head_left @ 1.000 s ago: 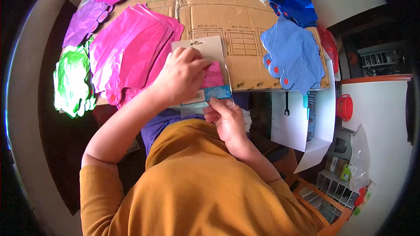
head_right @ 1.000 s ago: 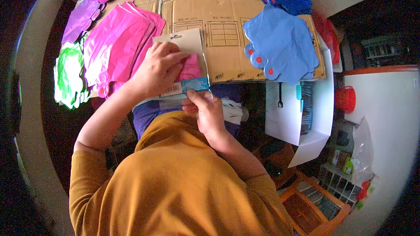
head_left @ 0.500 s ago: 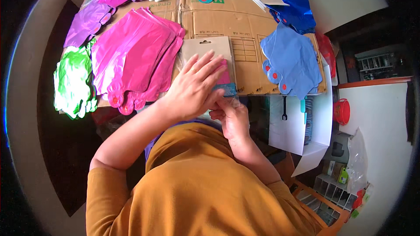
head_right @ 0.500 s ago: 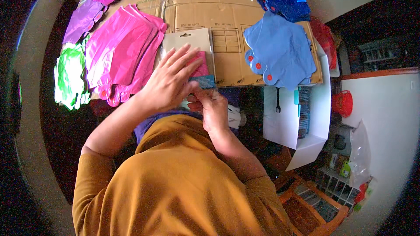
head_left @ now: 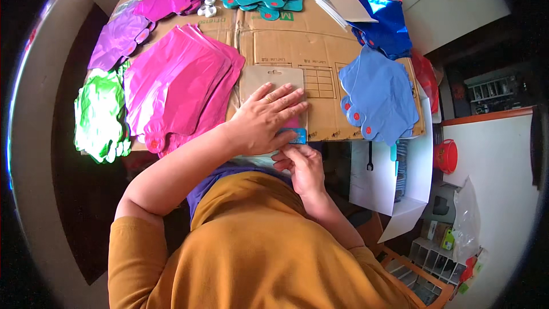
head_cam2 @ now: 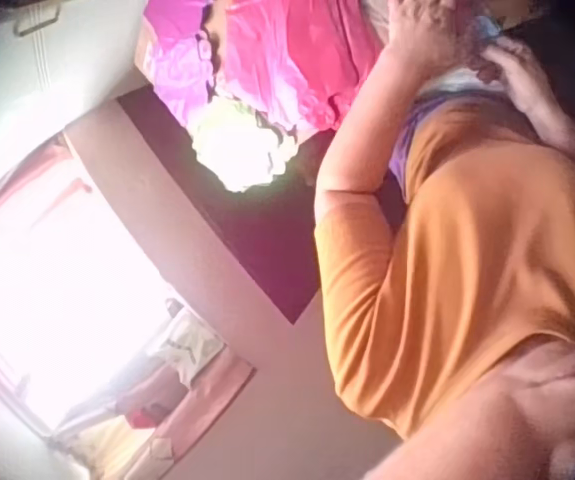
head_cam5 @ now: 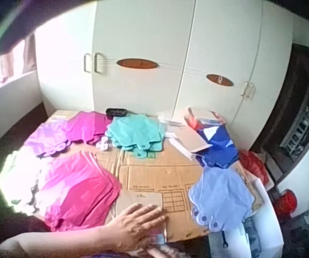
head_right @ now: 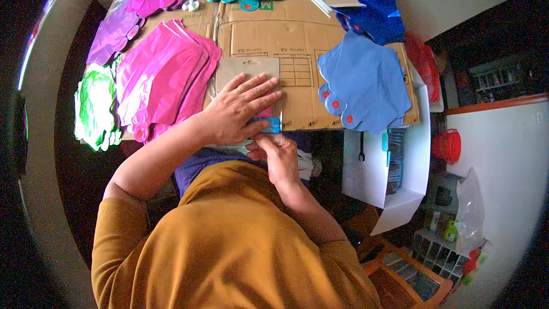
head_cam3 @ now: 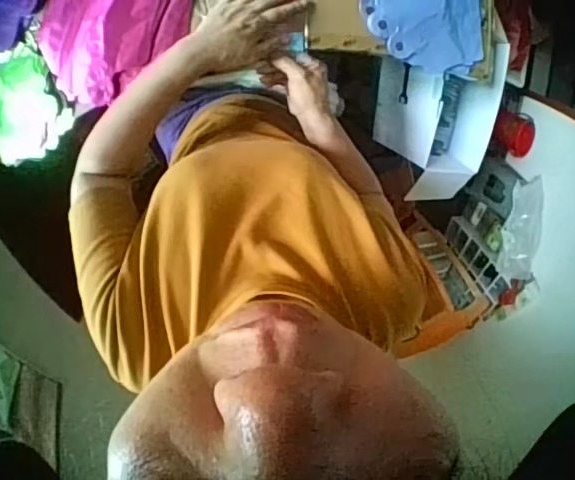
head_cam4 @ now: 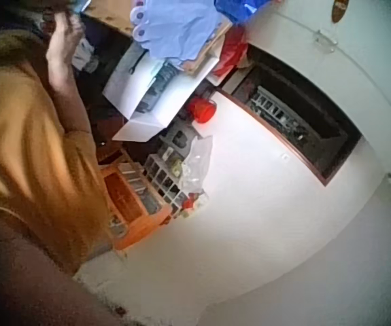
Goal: Folding and placing thin colorful sheets into plastic retail packaging.
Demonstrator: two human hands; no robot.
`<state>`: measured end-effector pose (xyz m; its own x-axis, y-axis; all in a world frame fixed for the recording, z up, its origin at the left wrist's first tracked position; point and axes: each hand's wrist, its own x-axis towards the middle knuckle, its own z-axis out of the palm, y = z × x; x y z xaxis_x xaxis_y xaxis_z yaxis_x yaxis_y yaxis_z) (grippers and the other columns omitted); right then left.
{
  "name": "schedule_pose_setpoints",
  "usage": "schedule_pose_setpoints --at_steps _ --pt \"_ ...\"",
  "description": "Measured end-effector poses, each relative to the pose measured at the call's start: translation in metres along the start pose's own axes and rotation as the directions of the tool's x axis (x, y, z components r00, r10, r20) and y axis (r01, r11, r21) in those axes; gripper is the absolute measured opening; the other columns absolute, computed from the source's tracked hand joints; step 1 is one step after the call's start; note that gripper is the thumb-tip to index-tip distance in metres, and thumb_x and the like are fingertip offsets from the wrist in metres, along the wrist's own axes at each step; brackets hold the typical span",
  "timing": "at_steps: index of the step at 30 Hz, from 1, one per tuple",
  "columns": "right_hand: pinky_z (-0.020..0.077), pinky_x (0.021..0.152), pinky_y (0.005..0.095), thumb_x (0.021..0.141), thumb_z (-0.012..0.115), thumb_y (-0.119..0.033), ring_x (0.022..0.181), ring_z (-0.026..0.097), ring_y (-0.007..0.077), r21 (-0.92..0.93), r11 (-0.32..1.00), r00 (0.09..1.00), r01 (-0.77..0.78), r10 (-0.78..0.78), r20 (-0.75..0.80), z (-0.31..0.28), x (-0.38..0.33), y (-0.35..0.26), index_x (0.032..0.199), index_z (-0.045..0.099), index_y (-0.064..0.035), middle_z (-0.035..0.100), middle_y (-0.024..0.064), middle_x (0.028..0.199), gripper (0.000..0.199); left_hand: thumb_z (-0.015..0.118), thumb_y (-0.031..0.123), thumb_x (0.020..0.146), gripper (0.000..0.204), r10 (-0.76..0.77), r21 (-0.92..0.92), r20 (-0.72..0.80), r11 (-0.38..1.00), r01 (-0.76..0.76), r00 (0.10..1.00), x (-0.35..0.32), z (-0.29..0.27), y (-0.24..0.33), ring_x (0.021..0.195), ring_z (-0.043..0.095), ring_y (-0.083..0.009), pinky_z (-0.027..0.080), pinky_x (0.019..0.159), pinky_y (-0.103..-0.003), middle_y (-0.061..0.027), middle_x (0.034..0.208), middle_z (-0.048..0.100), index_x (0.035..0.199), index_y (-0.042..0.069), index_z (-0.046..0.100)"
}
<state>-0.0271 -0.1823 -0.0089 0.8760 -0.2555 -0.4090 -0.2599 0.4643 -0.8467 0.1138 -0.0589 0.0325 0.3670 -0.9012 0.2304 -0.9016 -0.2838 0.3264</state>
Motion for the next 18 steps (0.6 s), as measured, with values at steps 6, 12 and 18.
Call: schedule_pose_setpoints --at_steps 6,12,18 --pt "0.0523 0.051 0.0278 0.092 0.060 -0.016 0.054 0.064 0.0183 0.081 0.996 0.996 -0.028 0.035 -0.084 0.004 0.002 0.001 0.089 0.067 0.0008 0.068 0.0134 0.071 0.018 0.079 0.020 0.071 0.049 0.075 -0.297 -0.341 0.937 -0.183 0.937 -0.008 -0.013 -0.009 0.118 0.049 -0.0401 0.038 0.105 -0.052 -0.0195 0.118 0.052 0.112 0.002 0.058" --pt "0.0532 0.054 0.0277 0.093 0.063 -0.022 0.058 0.066 0.0168 -0.156 0.980 0.980 -0.126 0.147 0.134 -0.014 -0.001 -0.024 0.086 0.068 0.0015 0.070 0.0115 0.073 0.025 0.079 0.021 0.071 0.038 0.184 -0.214 -0.200 0.950 -0.226 0.962 -0.015 -0.018 -0.006 0.114 0.054 -0.0321 0.039 0.104 -0.053 -0.0130 0.108 0.060 0.102 0.004 0.064" --pt "0.0524 0.067 0.0333 0.087 0.069 -0.021 0.070 0.067 0.0152 -0.775 0.486 0.913 0.405 -0.263 0.313 -0.058 0.061 -0.150 0.084 0.070 -0.0027 0.070 0.0088 0.075 0.018 0.077 0.017 0.073 0.033 0.149 -0.146 -0.269 0.970 -0.193 0.952 -0.020 -0.014 -0.004 0.111 0.058 -0.0303 0.043 0.100 -0.049 -0.0113 0.106 0.063 0.101 0.004 0.066"
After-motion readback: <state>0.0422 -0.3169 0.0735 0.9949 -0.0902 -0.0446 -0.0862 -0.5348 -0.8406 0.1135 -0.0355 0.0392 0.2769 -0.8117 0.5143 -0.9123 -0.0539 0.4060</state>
